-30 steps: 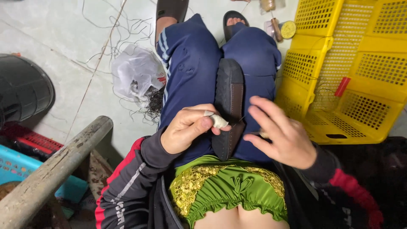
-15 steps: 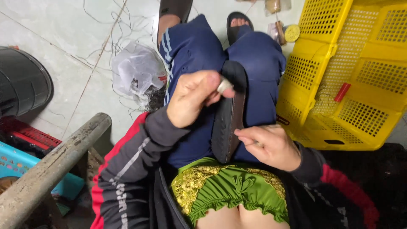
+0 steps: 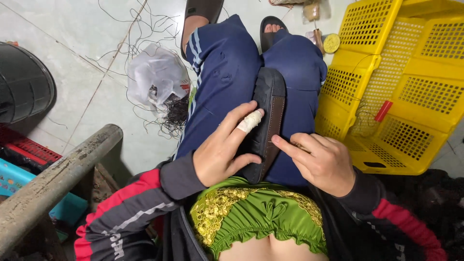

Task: Hand-sewing a shoe sole to the upper part of a shoe using a needle and thread.

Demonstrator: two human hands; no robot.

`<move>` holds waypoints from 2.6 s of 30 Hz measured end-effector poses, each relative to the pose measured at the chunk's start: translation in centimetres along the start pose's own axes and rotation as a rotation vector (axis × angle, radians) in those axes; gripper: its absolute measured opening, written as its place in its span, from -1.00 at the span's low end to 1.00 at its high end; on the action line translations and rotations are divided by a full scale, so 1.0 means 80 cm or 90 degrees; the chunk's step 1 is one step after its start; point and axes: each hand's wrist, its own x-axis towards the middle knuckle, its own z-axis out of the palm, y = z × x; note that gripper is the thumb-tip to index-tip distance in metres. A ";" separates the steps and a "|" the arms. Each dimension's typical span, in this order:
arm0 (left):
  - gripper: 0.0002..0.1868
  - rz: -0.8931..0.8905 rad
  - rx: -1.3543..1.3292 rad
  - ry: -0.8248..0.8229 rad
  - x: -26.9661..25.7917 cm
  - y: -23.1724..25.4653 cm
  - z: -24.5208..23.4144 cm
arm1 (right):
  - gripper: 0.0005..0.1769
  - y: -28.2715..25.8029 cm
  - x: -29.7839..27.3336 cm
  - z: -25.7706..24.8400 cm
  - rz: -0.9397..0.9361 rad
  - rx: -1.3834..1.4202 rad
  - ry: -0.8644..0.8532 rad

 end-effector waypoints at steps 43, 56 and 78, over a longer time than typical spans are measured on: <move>-0.82 0.121 0.215 0.058 0.007 0.008 0.044 | -0.59 0.020 -0.022 -0.023 0.005 0.103 -0.080; -0.90 0.127 0.255 0.108 -0.042 0.008 0.026 | -0.81 0.068 -0.082 -0.040 0.335 0.097 0.332; -0.65 -0.179 -0.568 0.061 0.089 -0.012 -0.007 | -0.84 0.005 -0.012 0.020 0.197 0.549 0.105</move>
